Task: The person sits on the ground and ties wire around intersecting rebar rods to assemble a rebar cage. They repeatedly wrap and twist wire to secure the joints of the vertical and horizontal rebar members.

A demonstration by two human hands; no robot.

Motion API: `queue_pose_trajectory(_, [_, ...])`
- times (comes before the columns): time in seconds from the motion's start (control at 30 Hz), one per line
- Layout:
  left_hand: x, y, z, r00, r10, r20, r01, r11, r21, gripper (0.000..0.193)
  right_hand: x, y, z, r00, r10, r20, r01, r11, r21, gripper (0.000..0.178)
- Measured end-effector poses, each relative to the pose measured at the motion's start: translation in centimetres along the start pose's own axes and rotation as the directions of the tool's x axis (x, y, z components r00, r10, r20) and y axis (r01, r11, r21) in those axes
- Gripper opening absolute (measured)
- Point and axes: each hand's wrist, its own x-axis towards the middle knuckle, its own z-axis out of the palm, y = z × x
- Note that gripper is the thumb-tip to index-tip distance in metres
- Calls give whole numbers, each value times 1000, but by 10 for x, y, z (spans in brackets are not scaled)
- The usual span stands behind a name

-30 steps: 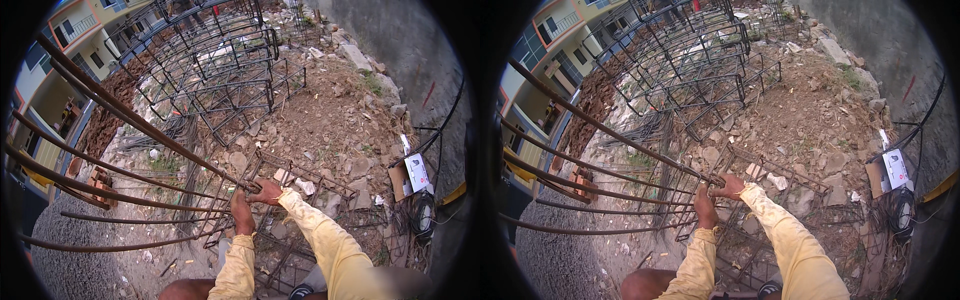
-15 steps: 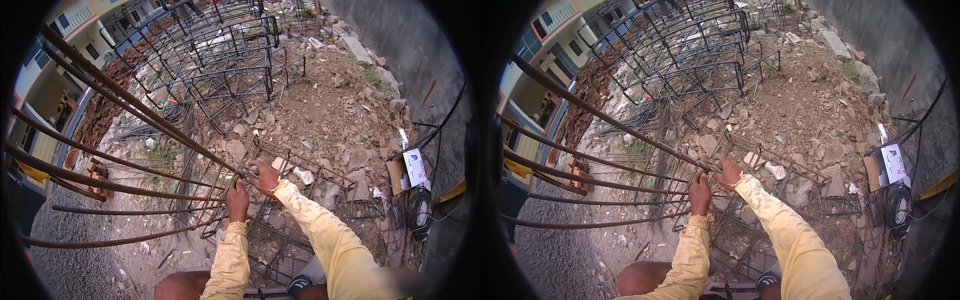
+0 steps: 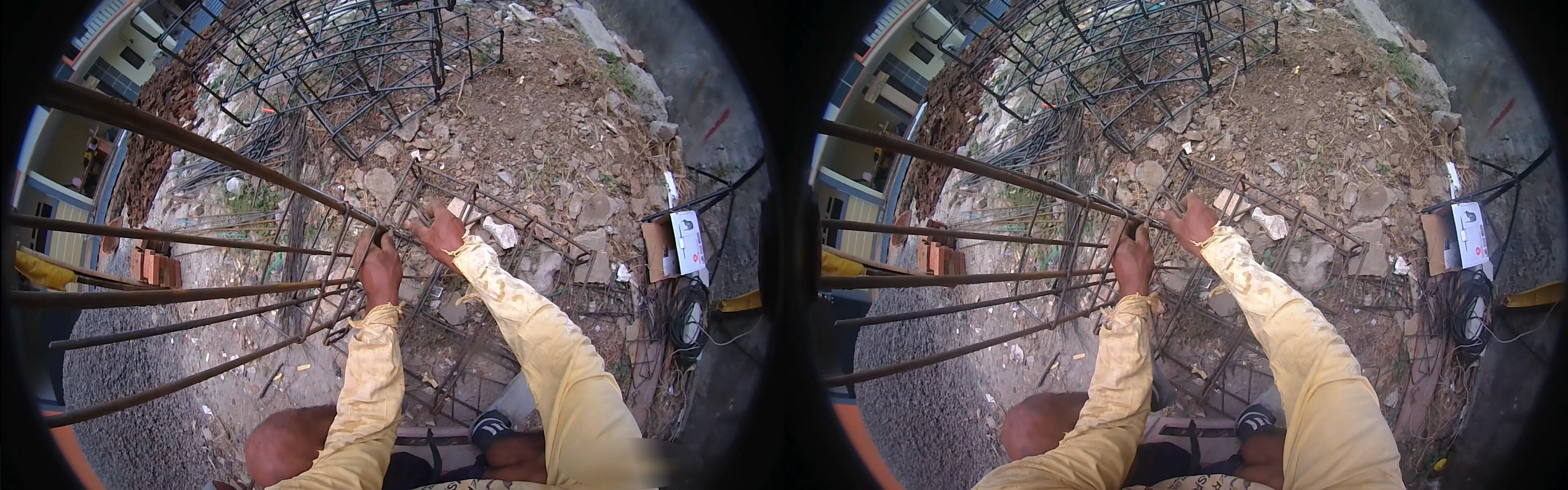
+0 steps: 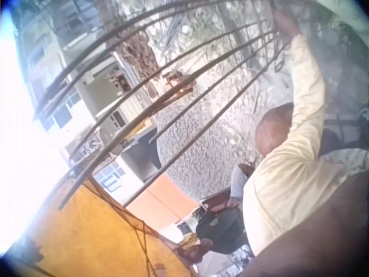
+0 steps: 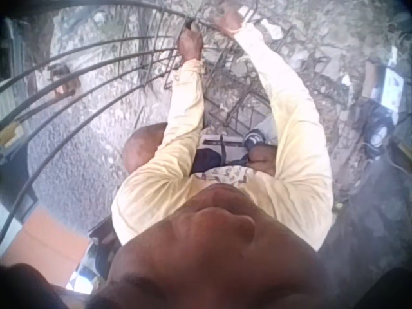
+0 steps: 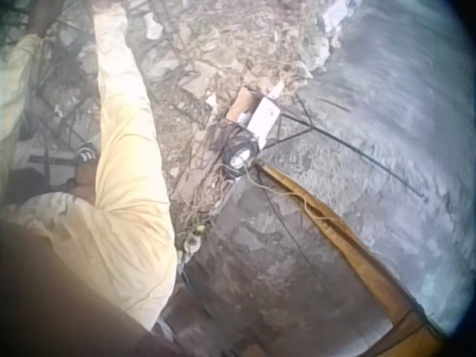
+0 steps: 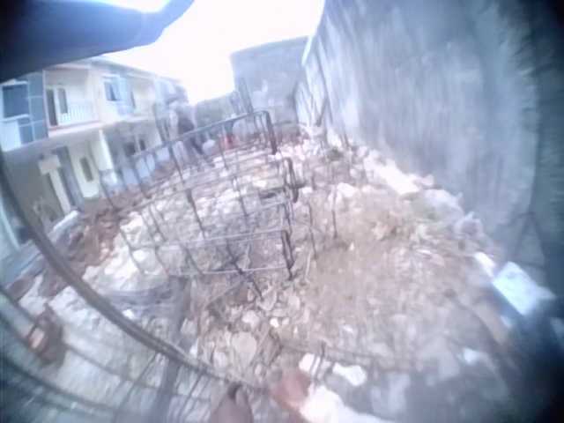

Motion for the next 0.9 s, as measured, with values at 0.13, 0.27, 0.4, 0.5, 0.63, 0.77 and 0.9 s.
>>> queue_pose_trajectory(0.13, [0, 6, -2, 999, 34, -39, -34, 999, 17, 14, -28, 3, -5, 985, -38, 167, 48, 997, -53, 41])
queue_pose_trajectory(0.27, [0, -5, 0, 990, 124, -65, -128, 990, -62, 16, -38, 2, -2, 859, -497, 121, 510, 852, -118, 34])
queue_pose_trajectory(0.4, [2, -7, -2, 964, 255, -76, -255, 967, 16, 17, -9, -10, -12, 762, -604, 235, 637, 764, -104, 41])
queue_pose_trajectory(0.5, [2, 1, 2, 984, 167, -69, -159, 982, 105, 16, 19, -6, -15, 689, -713, 130, 724, 682, -104, 38])
queue_pose_trajectory(0.63, [2, 4, -2, 995, 91, -31, -90, 995, 33, 16, 29, -2, 5, 872, -489, 17, 489, 869, -83, 29])
queue_pose_trajectory(0.77, [3, 2, -8, 1000, 17, 0, -17, 998, -57, 17, 39, -6, 29, 978, -209, -10, 207, 974, -89, 24])
queue_pose_trajectory(0.9, [1, 16, -8, 1000, 15, 23, -14, 1000, -19, 17, 53, 6, 28, 858, 429, 284, -462, 885, 61, 32])
